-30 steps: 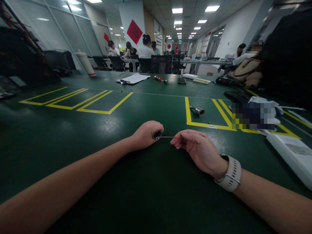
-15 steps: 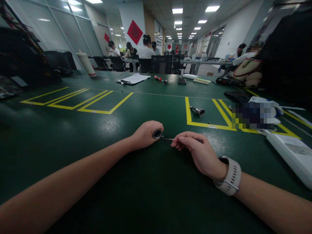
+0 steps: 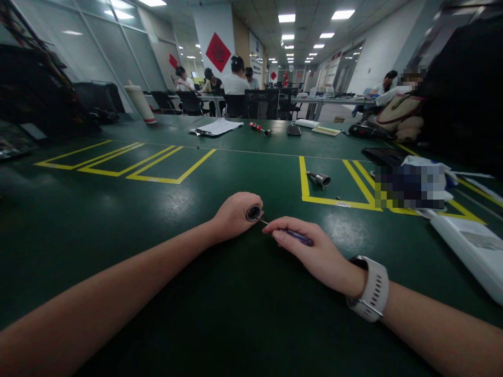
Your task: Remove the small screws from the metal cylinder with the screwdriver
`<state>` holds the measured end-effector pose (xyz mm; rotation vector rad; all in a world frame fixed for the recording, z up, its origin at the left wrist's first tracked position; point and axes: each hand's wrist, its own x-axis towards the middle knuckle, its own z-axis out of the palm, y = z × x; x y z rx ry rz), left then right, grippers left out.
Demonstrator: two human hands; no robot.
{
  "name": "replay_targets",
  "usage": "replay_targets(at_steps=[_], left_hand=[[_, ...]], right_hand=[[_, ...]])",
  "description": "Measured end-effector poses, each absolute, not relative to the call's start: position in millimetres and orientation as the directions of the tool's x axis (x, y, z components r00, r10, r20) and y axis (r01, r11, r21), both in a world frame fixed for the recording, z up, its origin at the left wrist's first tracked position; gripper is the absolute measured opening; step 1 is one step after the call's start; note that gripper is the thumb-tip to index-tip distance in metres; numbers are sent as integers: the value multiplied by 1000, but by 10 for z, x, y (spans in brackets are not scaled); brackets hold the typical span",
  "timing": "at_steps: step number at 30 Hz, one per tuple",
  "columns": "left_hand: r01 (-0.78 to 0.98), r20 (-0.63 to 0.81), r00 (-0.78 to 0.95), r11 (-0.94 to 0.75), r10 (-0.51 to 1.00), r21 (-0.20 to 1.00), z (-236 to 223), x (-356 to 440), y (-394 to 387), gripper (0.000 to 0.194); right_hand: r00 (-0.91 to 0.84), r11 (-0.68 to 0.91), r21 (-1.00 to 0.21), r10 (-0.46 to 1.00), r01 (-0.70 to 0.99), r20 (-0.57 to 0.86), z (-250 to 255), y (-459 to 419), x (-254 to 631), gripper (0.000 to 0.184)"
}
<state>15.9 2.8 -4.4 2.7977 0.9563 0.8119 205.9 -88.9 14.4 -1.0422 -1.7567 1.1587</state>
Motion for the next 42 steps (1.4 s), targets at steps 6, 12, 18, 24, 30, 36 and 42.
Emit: replay_targets(at_steps=[6,12,18,24,30,36,42], left_hand=[[587,461,619,-764,636,267,-35,167,6,13],[604,454,607,-750,652,271,-34,165,14,8],[611,442,656,-774,612,166,-16,156,13,7],[568,407,720,-814,563,120,15,162,-9,9],[528,451,692,-821,564,216,-6,161,14,8],[577,436,709,-811,554,93,-8,179,-4,9],[560,401,739,-825,541,82,15,181,-22,10]], right_hand=[[-442,208,-967,889,149,123,112,-865,2086,23],[-354,237,-964,918,121,181,111,-893,2100,23],[-311,312,-918,922,244,231,137,-906,2060,23],[-335,183,-968,935,174,117,79,-849,2099,23],[-320,172,-981,938,88,136,61,-839,2117,23],[-323,454,-828,878,329,353,107,-916,2038,25],[-307,233,-954,937,190,168,74,-849,2114,23]])
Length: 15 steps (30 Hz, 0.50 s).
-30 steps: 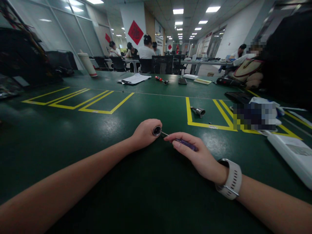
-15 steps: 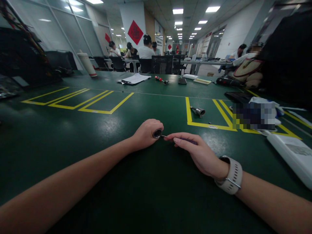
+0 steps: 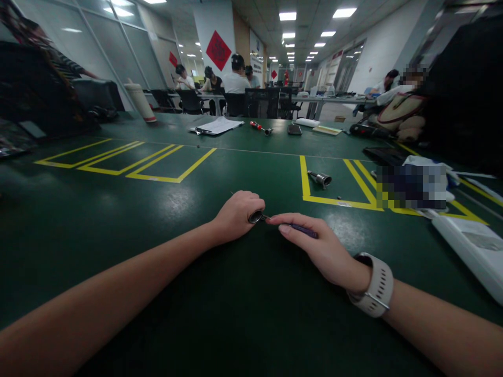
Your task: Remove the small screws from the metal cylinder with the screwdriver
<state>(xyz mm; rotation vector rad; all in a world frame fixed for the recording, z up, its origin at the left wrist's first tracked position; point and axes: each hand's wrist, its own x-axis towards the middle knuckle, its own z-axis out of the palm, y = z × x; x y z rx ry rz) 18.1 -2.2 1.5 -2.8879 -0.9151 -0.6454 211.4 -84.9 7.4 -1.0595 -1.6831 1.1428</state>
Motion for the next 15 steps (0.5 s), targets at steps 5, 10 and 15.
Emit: replay_targets(at_steps=[5,10,15], left_hand=[[503,404,723,-828,560,248,10,169,1,9],[490,410,689,-800,598,345,6,172,11,7],[541,428,714,-825,554,164,-14,178,14,9]], right_hand=[[-314,19,-997,949,-73,41,58,-780,2147,20],[-306,72,-996,948,-56,86,47,-797,2123,21],[-299,284,-924,932,255,204,101,-870,2082,24]])
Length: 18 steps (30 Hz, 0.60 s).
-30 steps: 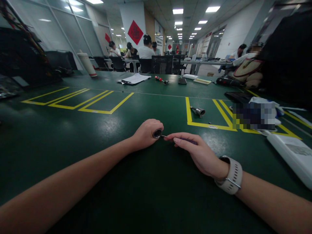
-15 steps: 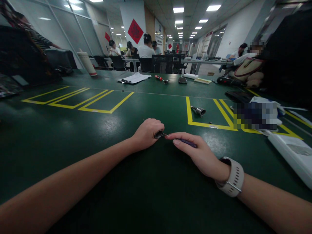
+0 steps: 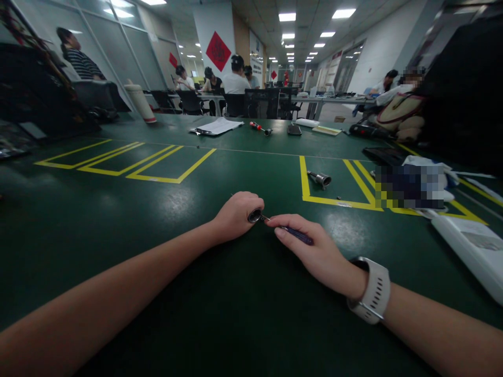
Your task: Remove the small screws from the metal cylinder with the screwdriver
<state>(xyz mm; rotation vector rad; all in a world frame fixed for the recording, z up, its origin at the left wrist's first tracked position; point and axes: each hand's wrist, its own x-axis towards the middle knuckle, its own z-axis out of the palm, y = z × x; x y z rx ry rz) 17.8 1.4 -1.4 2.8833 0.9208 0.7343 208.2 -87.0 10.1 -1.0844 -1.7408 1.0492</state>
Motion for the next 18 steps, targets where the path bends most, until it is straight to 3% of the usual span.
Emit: replay_targets(at_steps=[3,6,11,15,18], left_hand=[[549,407,746,-833,528,74,-13,180,6,10],[546,387,760,-836,522,55,-6,181,1,11],[515,373,772,-850,515,108,-1,176,11,12],[457,375,787,-871,491,180,-7,174,23,12],[449,387,779,-870,494,205,-12,178,30,11]], right_hand=[[-302,261,-929,936,261,178,112,-865,2085,24],[-306,145,-983,946,110,106,79,-814,2118,21],[-323,-27,-989,946,-146,22,64,-732,2166,17],[-348,-94,-968,937,-231,-8,88,-719,2173,18],[-324,-41,-981,946,-191,24,81,-744,2150,18]])
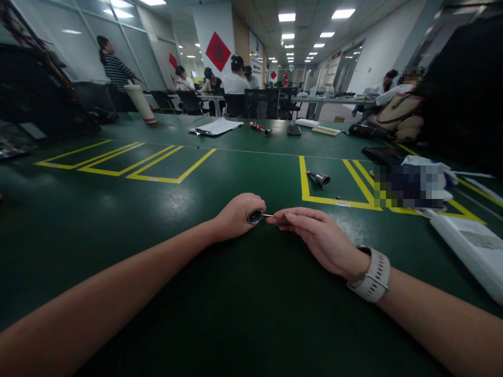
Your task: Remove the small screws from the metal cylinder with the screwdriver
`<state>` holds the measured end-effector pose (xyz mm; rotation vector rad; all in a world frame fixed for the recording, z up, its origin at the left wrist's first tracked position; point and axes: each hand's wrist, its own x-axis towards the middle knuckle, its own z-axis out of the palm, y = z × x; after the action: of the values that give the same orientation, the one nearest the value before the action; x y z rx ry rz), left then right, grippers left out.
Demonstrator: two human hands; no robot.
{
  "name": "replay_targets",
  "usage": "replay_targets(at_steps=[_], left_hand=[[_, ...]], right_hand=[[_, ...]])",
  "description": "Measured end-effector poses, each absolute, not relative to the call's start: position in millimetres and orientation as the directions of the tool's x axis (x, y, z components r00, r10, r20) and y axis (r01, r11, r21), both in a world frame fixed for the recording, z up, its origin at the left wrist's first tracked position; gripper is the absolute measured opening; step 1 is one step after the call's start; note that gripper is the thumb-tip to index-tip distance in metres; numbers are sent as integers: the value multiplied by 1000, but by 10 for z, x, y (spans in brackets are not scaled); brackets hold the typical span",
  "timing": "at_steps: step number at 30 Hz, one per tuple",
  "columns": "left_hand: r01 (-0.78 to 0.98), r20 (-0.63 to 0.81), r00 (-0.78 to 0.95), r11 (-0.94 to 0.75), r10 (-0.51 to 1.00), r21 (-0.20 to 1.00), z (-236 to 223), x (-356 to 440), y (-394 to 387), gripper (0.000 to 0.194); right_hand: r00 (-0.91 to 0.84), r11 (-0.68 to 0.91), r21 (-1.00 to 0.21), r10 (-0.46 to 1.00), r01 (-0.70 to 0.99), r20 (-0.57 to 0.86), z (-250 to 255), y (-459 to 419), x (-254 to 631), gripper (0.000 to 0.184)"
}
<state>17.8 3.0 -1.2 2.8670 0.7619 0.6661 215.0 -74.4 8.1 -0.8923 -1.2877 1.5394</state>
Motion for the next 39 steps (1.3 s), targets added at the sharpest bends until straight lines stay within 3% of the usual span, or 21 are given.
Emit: replay_targets(at_steps=[6,20,28,34,39], left_hand=[[553,384,736,-822,558,135,-4,185,13,11],[617,351,709,-779,612,112,20,195,-17,8],[638,358,675,-754,646,158,21,198,-8,7],[634,379,650,-745,659,207,2,187,9,7],[609,402,648,-757,647,235,-16,175,11,6]], right_hand=[[-312,149,-984,943,96,112,62,-808,2113,22],[-231,138,-990,962,-36,143,4,-794,2153,17],[-210,227,-972,955,61,210,20,-818,2167,20],[-326,262,-929,930,262,171,103,-841,2107,23],[-414,258,-929,901,264,132,109,-838,2104,25]])
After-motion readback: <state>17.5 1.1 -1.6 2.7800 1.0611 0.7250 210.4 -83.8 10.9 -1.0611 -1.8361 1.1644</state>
